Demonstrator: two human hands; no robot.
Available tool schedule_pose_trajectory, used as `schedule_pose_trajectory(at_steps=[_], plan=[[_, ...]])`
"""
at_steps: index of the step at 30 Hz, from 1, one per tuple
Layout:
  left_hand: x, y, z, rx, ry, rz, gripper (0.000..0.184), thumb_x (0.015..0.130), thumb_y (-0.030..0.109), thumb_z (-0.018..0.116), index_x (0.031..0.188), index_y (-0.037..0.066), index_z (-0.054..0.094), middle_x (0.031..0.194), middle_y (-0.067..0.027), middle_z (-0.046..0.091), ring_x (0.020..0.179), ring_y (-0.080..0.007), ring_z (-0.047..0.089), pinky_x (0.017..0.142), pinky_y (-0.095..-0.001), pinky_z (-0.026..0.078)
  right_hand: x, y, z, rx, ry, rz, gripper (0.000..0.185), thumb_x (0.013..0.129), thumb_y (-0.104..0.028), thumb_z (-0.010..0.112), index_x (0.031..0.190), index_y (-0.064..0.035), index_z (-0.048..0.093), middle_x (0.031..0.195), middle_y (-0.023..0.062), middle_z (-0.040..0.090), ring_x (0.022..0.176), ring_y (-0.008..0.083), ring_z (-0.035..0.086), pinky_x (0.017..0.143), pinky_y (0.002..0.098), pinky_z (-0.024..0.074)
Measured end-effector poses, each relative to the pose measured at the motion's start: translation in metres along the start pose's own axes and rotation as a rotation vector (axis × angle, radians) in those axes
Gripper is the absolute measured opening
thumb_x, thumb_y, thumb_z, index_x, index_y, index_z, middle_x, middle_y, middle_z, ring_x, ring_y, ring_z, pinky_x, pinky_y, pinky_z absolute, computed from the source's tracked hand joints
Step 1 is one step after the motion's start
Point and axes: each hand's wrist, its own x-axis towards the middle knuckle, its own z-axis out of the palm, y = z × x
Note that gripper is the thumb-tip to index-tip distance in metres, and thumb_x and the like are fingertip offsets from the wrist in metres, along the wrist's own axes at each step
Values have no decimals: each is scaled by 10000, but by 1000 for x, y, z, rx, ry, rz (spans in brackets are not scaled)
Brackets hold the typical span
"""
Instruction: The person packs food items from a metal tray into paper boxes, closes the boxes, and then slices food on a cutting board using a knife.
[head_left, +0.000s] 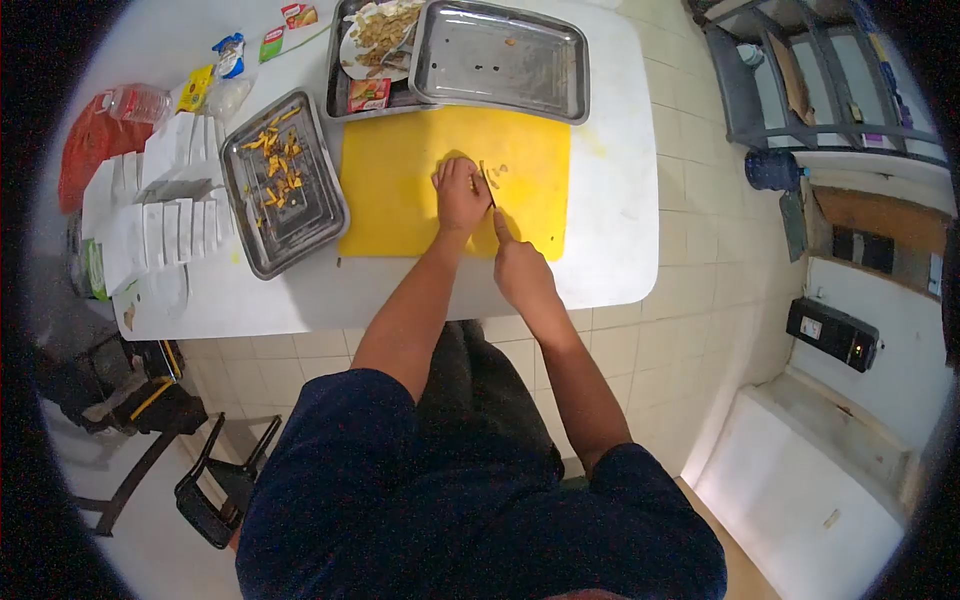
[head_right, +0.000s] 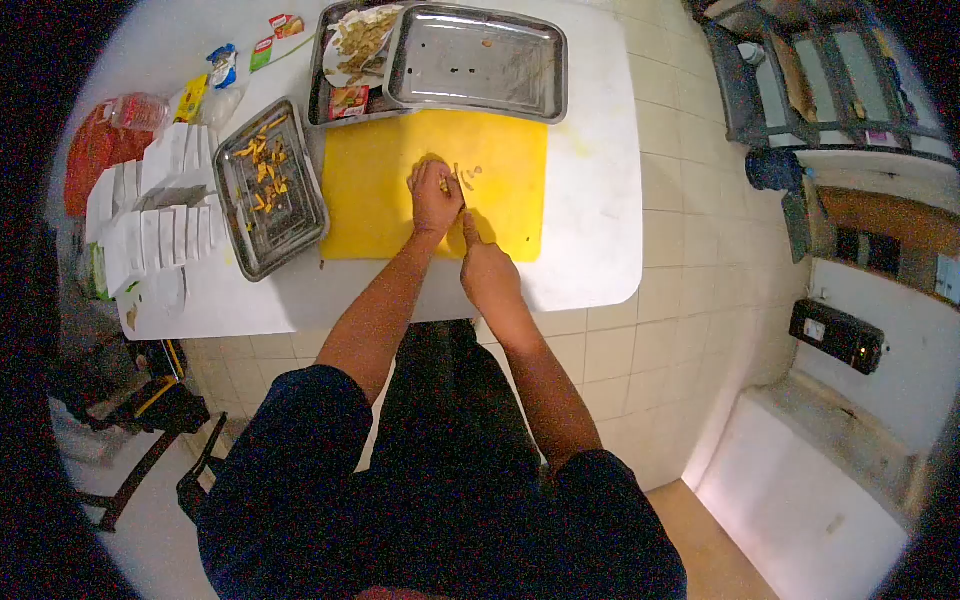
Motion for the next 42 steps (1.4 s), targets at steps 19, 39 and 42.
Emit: schedule_pose_trajectory(at_steps=[19,39,42], plan=[[-8,-10,-69,-13,-446,297,474,914,184,541,1371,73,490,1260,-190,503,1170,-382,470,1022,-468,371,4,-21,-15,-68,-115,156,645,881,-97,450,1501,-190,298,851,272,666,774,406,675,720,518,542],[-3,-1,-71,111,-444,287,506,850,140,545,1352,77,527,1242,-140,503,1162,-326,469,1000,-452,367,-32,-5,-2,-130,-107,149,683,912,-141,452,1534,-226,181,782,236,648,692,374,669,634,492,556],[-2,-2,-70,101,-419,307,504,846,132,544,1347,79,534,1242,-142,506,1164,-330,470,997,-454,370,-29,-4,0,-156,-115,139,673,919,-144,437,1533,-242,180,800,239,649,688,370,667,623,491,555]])
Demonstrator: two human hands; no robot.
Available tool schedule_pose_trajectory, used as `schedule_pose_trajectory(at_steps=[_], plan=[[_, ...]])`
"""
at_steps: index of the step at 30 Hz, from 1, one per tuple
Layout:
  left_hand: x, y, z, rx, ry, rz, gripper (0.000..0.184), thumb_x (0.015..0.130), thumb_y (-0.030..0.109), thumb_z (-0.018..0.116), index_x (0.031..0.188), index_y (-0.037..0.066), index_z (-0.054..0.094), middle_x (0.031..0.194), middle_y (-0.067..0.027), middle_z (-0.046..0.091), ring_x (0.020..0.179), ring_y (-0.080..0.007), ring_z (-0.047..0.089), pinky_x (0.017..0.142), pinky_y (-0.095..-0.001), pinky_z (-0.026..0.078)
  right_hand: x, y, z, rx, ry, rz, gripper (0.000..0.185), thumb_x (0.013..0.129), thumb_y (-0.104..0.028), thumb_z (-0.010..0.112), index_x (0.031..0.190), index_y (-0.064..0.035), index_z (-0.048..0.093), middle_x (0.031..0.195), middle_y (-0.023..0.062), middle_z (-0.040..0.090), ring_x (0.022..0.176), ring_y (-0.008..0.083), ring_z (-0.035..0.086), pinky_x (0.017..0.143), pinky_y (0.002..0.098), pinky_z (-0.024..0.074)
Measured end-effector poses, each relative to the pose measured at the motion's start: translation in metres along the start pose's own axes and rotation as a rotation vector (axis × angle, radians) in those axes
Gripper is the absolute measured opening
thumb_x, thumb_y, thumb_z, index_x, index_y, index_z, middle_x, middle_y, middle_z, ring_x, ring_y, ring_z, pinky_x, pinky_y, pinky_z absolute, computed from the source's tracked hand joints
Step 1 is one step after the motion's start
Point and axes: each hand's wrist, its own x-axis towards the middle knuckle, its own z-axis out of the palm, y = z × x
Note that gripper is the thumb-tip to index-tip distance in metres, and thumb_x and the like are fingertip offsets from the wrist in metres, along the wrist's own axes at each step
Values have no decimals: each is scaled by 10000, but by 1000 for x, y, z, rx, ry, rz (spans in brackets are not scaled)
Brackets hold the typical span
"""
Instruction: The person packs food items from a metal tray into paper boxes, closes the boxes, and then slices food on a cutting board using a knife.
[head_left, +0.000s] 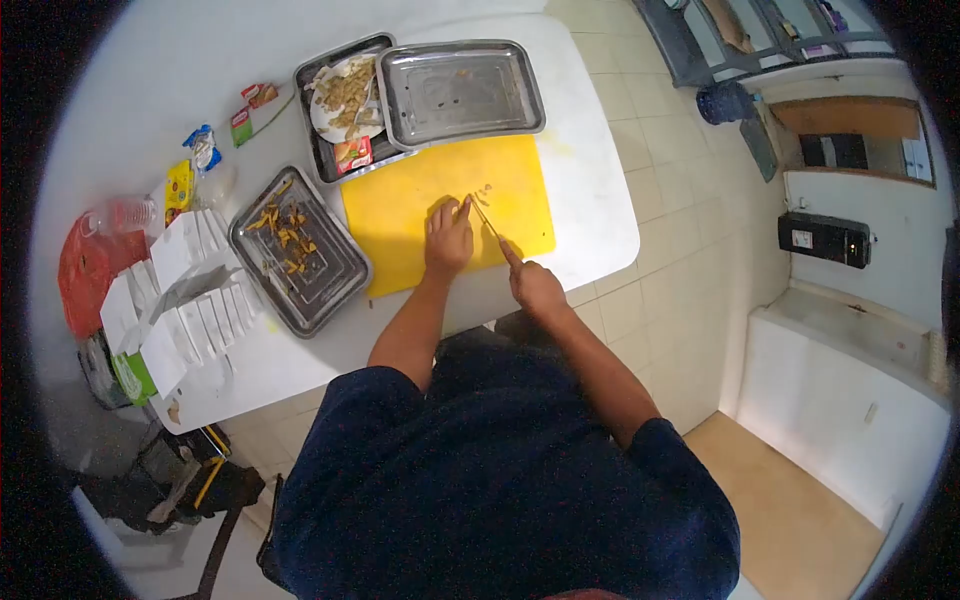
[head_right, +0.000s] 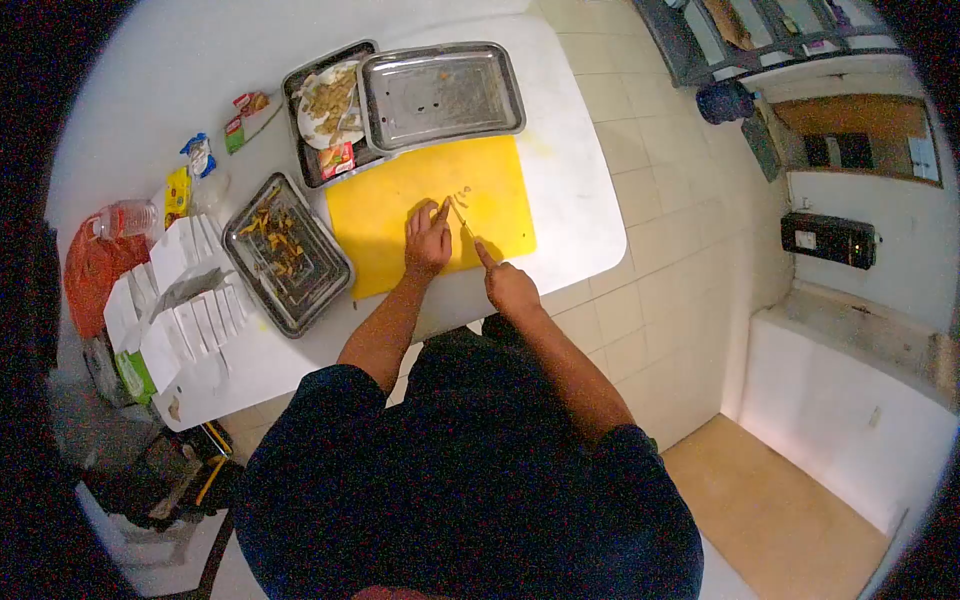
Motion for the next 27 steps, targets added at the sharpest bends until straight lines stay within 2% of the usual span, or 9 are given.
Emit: schedule_pose_trajectory(at_steps=[3,10,13,16,22,25,27], plan=[[-1,-3,6,-39,16,14,539,840,103,542,1378,91,506,1248,-201,502,1157,-387,474,988,-481,375,2,3,3,-1,12,5,676,917,-141,439,1531,-259,183,816,235,652,691,368,667,626,491,555],[-2,-7,10,11,-29,-10,532,853,142,521,1384,106,509,1260,-203,490,1147,-373,481,991,-482,373,10,7,-1,5,-4,-11,686,906,-148,445,1525,-292,185,864,231,660,705,373,666,647,495,554],[0,-3,9,2,-7,-19,517,824,137,552,1338,78,547,1254,-155,498,1162,-347,471,982,-464,378,15,9,1,23,-11,-5,693,901,-137,440,1522,-311,187,874,231,665,711,372,668,654,496,556],[2,-5,10,-8,1,-14,522,841,138,524,1362,104,539,1240,-204,505,1143,-373,483,987,-484,376,18,5,-5,31,-16,5,701,894,-128,438,1519,-324,189,860,228,669,711,372,670,656,492,557],[2,-3,11,-42,-7,-30,526,838,125,523,1362,96,533,1227,-206,508,1144,-388,482,991,-499,370,22,-3,-11,90,23,-19,666,876,-110,445,1503,-257,278,841,225,676,729,377,674,664,495,552],[1,-7,14,-10,-8,2,521,837,125,526,1356,82,534,1241,-210,499,1168,-398,467,999,-510,359,32,-3,-5,106,104,-57,648,899,-129,436,1512,-250,259,762,234,652,670,393,647,627,507,524],[1,-7,14,-21,-8,15,532,843,129,522,1371,71,511,1266,-220,484,1192,-404,450,1013,-514,346,36,-7,-9,102,81,-40,646,901,-129,433,1511,-248,260,763,232,654,674,393,649,629,507,524]])
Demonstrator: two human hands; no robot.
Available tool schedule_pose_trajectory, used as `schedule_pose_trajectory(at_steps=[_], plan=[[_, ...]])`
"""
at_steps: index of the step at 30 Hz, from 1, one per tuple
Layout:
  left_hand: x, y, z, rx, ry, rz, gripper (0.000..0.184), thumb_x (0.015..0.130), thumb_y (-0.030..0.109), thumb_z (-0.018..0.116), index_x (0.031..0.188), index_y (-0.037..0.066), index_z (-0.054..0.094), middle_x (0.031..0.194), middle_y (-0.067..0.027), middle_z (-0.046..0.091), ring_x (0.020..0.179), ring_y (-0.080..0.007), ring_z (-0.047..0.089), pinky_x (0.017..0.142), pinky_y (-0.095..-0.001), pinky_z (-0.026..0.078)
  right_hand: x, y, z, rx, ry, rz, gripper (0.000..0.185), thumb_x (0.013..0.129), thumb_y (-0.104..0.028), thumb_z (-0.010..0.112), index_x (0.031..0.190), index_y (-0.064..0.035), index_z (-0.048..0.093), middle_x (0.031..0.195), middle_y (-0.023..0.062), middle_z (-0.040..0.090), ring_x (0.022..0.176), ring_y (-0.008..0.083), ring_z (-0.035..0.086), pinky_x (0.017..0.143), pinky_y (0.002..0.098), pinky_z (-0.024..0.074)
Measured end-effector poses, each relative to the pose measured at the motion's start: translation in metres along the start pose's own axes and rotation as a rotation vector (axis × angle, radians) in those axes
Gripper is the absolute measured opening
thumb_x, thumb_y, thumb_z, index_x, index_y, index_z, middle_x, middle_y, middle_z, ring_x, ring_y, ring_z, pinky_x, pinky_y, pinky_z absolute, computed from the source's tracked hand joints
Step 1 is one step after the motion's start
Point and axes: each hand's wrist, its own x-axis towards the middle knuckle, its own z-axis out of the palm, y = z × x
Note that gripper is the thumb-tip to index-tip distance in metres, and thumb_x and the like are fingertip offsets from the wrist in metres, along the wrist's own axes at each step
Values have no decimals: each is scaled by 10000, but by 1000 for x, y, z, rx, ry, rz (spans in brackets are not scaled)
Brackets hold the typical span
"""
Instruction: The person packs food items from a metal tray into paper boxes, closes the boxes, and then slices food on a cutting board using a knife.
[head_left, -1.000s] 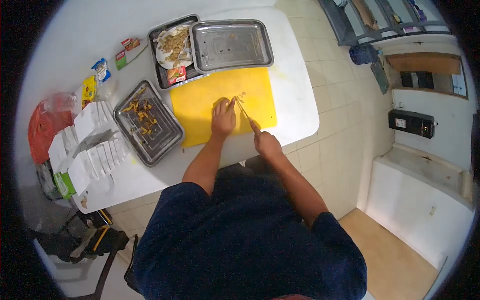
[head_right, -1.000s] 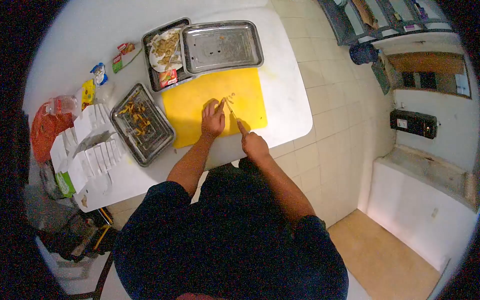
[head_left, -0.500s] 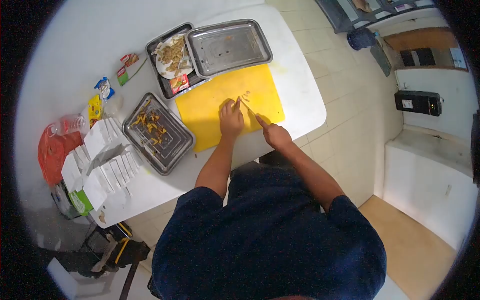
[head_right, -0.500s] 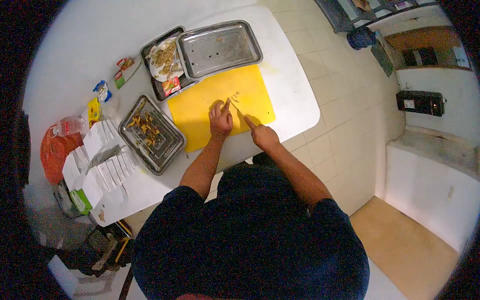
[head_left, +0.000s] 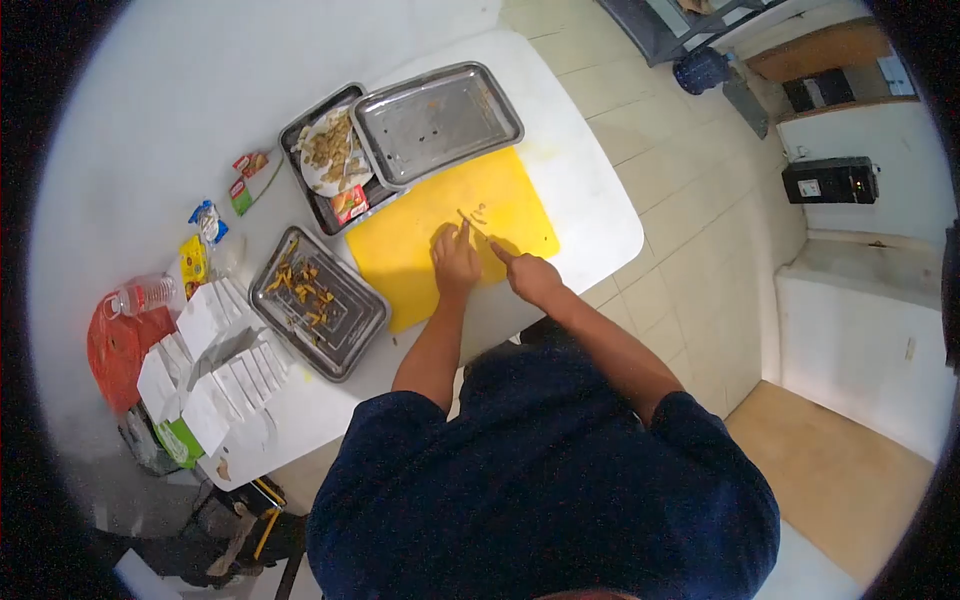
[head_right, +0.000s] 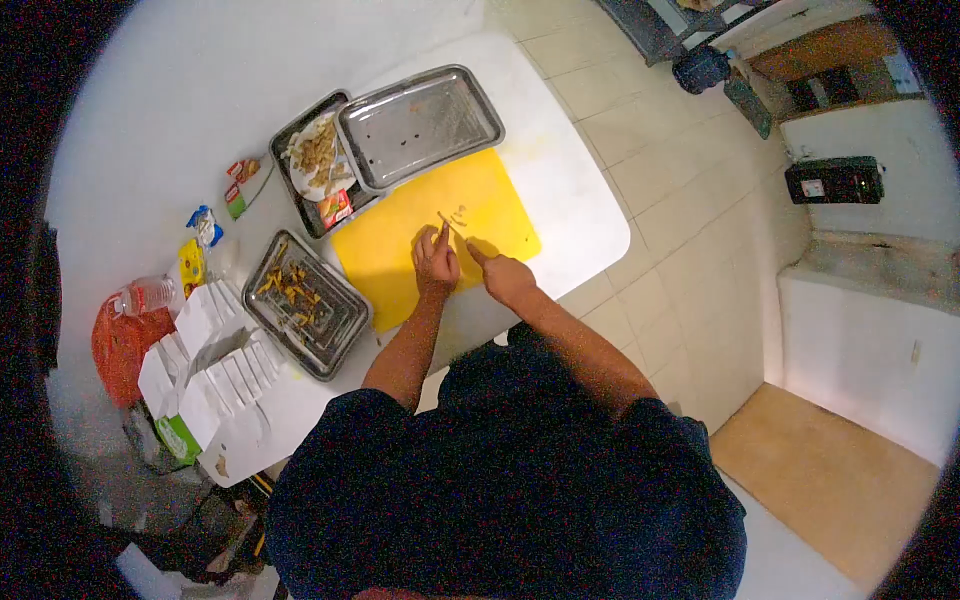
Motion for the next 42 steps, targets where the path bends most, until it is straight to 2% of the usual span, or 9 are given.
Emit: schedule_pose_trajectory(at_steps=[6,15,19,24,25,28,31,34,42], plan=[[0,1,-3,-3,-68,-48,547,858,132,506,1399,68,468,1274,-225,474,1206,-401,437,1018,-512,343,-13,4,2,8,-23,21,632,910,-134,427,1510,-244,261,768,230,657,680,390,653,630,511,526],[0,2,-6,-49,-29,4,530,862,134,500,1379,25,464,1263,-235,476,1186,-416,447,1026,-520,341,5,-7,6,57,19,18,617,916,-140,417,1507,-239,269,806,244,662,728,392,659,677,511,527],[-2,2,-8,-9,-34,0,529,850,131,518,1363,8,477,1300,-208,484,1203,-385,445,1041,-482,341,2,-8,0,71,5,38,654,871,-126,473,1495,-230,309,808,241,672,708,386,670,663,513,542],[-2,0,-2,-13,-6,16,518,843,122,531,1335,-36,488,1304,-191,498,1215,-369,442,1062,-457,339,-16,6,15,53,36,32,646,888,-139,467,1500,-247,289,802,244,668,703,387,669,663,511,546],[0,3,-9,-58,-29,21,483,880,115,492,1324,-76,476,1294,-249,487,1203,-423,450,1051,-495,341,-20,5,17,42,35,43,646,891,-142,467,1501,-253,285,800,244,667,700,387,668,661,511,547],[0,5,-10,-16,-10,34,475,878,115,496,1311,-81,489,1307,-242,497,1210,-419,453,1070,-487,331,-29,3,9,57,9,70,632,900,-155,464,1496,-270,288,805,239,666,691,395,660,658,520,544],[1,1,-8,-54,-67,11,474,883,133,494,1306,-80,494,1341,-232,498,1254,-408,434,1093,-480,312,-31,6,14,116,91,29,614,906,-167,463,1488,-270,299,801,235,664,686,406,652,647,526,540],[0,-2,-7,-30,2,81,447,852,130,531,1247,-79,554,1331,-199,534,1277,-372,437,1098,-454,320,-32,5,12,143,66,30,603,908,-170,462,1484,-250,303,795,239,662,680,416,647,641,527,540],[-1,-1,-9,-95,24,45,433,838,101,532,1228,-84,565,1354,-191,509,1303,-373,410,1106,-464,312,-29,2,20,116,88,15,611,907,-167,460,1490,-249,293,799,253,662,679,415,655,643,531,544]])
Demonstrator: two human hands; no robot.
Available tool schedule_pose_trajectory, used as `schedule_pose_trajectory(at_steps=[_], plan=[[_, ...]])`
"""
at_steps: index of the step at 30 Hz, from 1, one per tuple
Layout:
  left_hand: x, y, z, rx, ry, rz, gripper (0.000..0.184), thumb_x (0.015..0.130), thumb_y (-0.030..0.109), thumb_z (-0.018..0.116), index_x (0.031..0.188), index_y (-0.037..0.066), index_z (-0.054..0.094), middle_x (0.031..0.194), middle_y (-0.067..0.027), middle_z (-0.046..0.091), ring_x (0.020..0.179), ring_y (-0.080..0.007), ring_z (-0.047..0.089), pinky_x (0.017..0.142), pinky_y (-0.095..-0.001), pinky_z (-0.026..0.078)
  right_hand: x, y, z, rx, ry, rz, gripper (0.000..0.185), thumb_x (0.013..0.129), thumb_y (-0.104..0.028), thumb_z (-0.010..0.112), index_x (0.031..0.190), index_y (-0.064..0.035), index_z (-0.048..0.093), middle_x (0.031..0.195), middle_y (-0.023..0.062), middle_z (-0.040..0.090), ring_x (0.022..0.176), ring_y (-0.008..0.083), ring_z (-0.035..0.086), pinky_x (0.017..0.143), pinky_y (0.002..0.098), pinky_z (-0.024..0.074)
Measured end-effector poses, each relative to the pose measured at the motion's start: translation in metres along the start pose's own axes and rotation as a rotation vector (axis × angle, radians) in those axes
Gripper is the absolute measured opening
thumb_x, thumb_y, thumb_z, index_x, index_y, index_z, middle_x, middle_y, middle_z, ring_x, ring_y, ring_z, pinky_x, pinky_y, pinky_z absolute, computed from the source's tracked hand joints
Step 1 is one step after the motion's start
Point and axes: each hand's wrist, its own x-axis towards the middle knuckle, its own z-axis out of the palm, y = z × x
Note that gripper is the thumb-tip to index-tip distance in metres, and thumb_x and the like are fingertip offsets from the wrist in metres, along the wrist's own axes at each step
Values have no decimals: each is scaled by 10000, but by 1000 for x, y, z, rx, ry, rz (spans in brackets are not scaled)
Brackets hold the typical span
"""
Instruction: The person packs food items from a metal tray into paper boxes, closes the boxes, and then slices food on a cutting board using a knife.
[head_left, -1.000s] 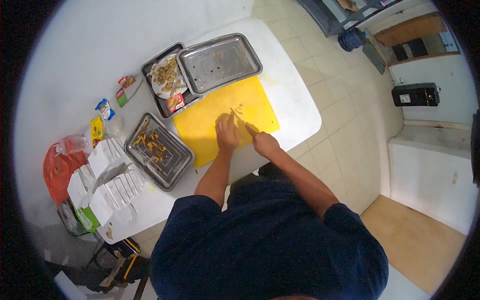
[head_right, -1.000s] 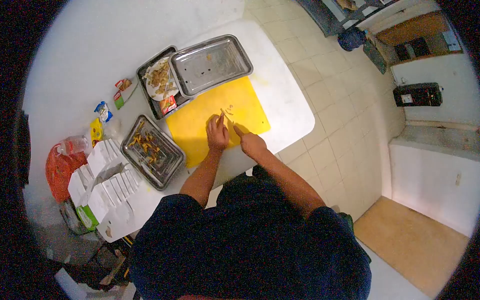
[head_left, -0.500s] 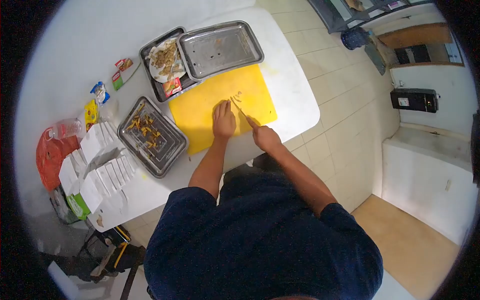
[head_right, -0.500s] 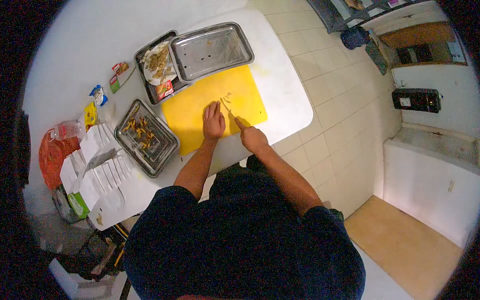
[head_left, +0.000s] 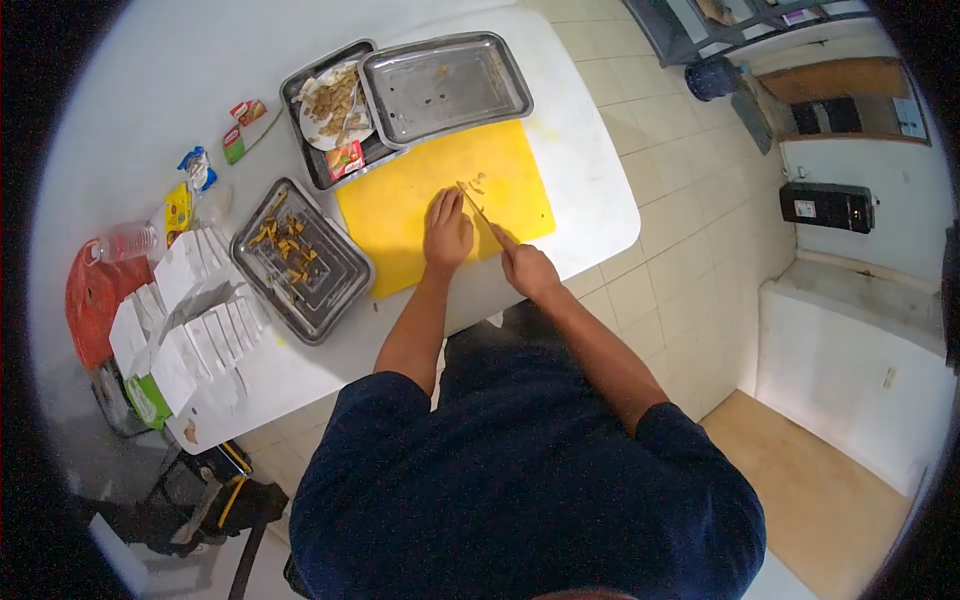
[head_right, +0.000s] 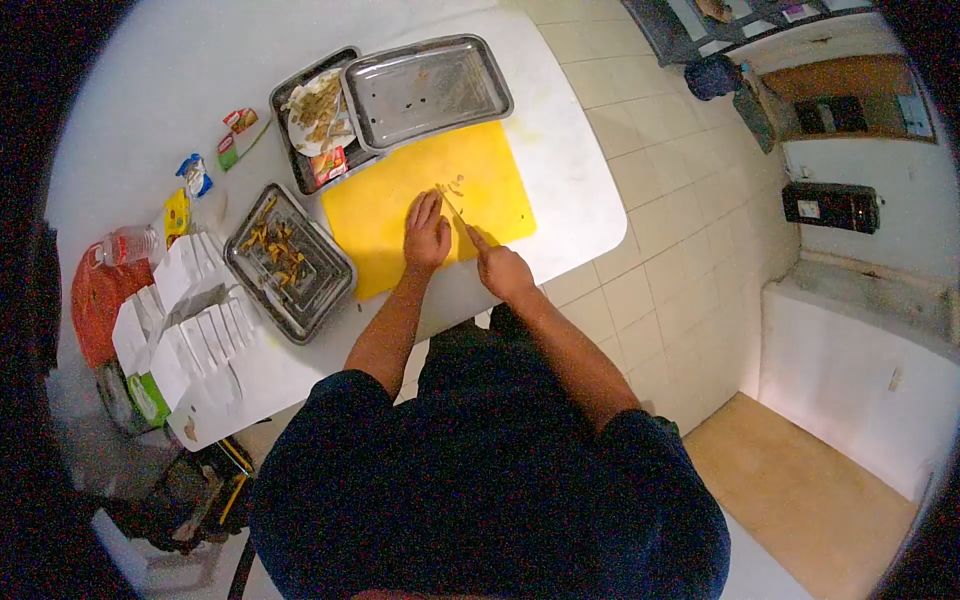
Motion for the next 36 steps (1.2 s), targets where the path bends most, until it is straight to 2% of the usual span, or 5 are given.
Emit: schedule_pose_trajectory(at_steps=[10,13,22,25,36], plan=[[0,-5,5,-9,-27,-54,442,835,87,511,1249,-59,562,1377,-150,492,1321,-349,391,1117,-447,306,6,-11,8,-112,-75,52,658,888,-122,442,1510,-231,259,824,241,672,710,388,671,650,514,547],[-1,-5,6,13,-32,-52,445,843,86,498,1260,-57,554,1390,-146,482,1328,-345,384,1120,-440,304,10,-9,13,-65,-22,33,582,919,-145,420,1490,-185,315,775,261,652,685,405,651,645,521,520],[-2,-5,6,25,-34,-47,438,871,101,483,1277,-48,547,1394,-154,479,1328,-349,384,1114,-447,310,2,-11,14,-119,-67,55,616,919,-143,418,1510,-210,258,766,262,649,688,405,653,642,521,525],[-2,-6,5,-24,-26,-31,463,849,92,478,1284,-58,526,1377,-209,485,1296,-408,410,1111,-481,298,9,-20,1,-87,-120,94,689,874,-93,449,1515,-246,248,838,256,666,737,391,673,673,511,548],[-2,-6,5,-47,-1,-44,408,818,78,503,1198,-56,570,1377,-191,484,1299,-383,409,1103,-465,320,-11,-14,6,-129,-140,123,666,896,-133,456,1516,-253,246,800,249,654,705,389,666,644,508,549]])
